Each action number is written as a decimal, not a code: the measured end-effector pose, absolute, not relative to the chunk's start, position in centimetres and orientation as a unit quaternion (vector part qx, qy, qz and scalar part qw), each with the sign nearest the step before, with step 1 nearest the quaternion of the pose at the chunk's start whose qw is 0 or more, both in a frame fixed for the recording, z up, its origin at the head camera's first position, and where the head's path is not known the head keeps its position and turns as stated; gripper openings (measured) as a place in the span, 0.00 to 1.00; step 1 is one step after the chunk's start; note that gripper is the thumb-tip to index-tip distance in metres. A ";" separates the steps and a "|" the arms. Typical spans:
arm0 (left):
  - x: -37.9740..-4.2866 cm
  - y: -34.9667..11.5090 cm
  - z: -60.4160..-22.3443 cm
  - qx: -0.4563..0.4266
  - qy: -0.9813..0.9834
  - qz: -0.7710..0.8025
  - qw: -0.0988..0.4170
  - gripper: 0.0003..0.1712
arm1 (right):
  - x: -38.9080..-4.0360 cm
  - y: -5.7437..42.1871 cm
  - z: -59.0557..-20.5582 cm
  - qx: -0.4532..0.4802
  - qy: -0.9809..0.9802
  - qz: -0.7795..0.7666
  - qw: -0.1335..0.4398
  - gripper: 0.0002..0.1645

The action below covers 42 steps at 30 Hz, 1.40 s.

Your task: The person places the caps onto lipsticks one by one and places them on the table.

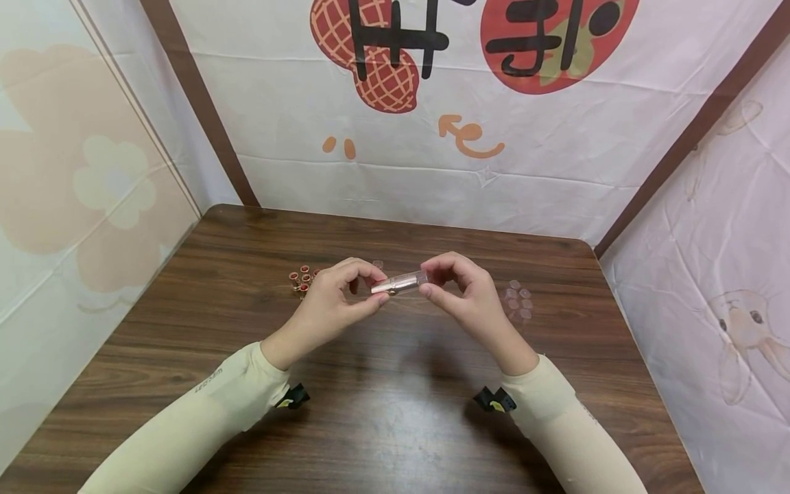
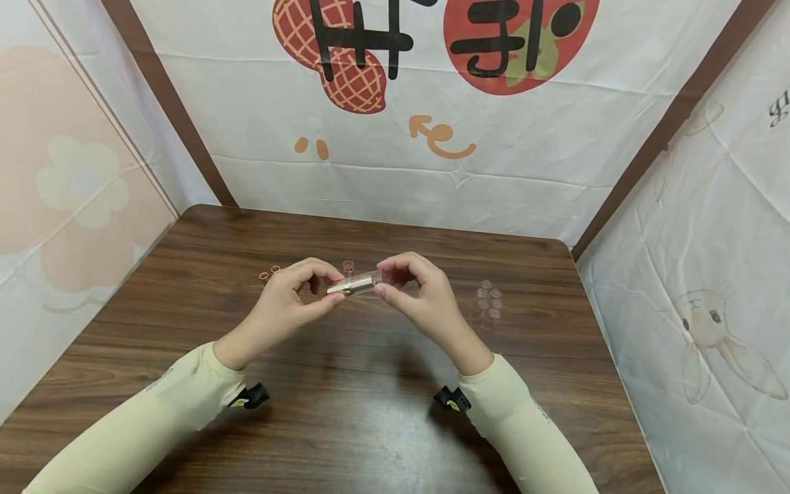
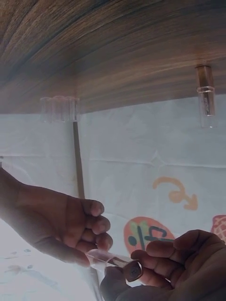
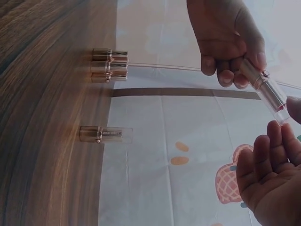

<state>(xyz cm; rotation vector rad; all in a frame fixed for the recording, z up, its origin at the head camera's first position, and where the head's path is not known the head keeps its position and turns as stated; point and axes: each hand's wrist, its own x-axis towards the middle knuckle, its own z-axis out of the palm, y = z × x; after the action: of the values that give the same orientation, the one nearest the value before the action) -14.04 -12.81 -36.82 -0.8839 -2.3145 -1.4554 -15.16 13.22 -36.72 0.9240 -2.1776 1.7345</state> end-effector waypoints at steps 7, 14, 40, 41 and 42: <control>-14.0 -12.7 -37.2 -0.306 -0.798 -0.501 0.139 0.13 | -15.4 13.0 -36.4 0.319 -0.735 0.590 0.099 0.16; -14.0 -12.7 -37.2 -0.298 -0.820 -0.471 0.131 0.14 | -15.6 12.2 -34.8 0.319 -0.748 0.576 0.085 0.15; -14.5 -15.8 -39.0 -0.229 -0.863 -0.430 0.135 0.14 | -21.8 11.2 -36.7 0.303 -0.842 0.439 0.077 0.08; -14.5 -15.9 -39.1 -0.227 -0.863 -0.431 0.133 0.14 | -22.0 11.1 -36.8 0.300 -0.848 0.430 0.074 0.09; -14.5 -16.0 -39.1 -0.224 -0.865 -0.430 0.131 0.14 | -22.2 11.1 -37.0 0.298 -0.855 0.419 0.072 0.09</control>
<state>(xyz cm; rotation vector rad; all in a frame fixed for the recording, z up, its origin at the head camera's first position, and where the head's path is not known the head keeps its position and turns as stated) -14.48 -16.02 -39.14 -0.6514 -2.5122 -1.2475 -22.22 11.06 -37.01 0.8940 -2.5685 1.2584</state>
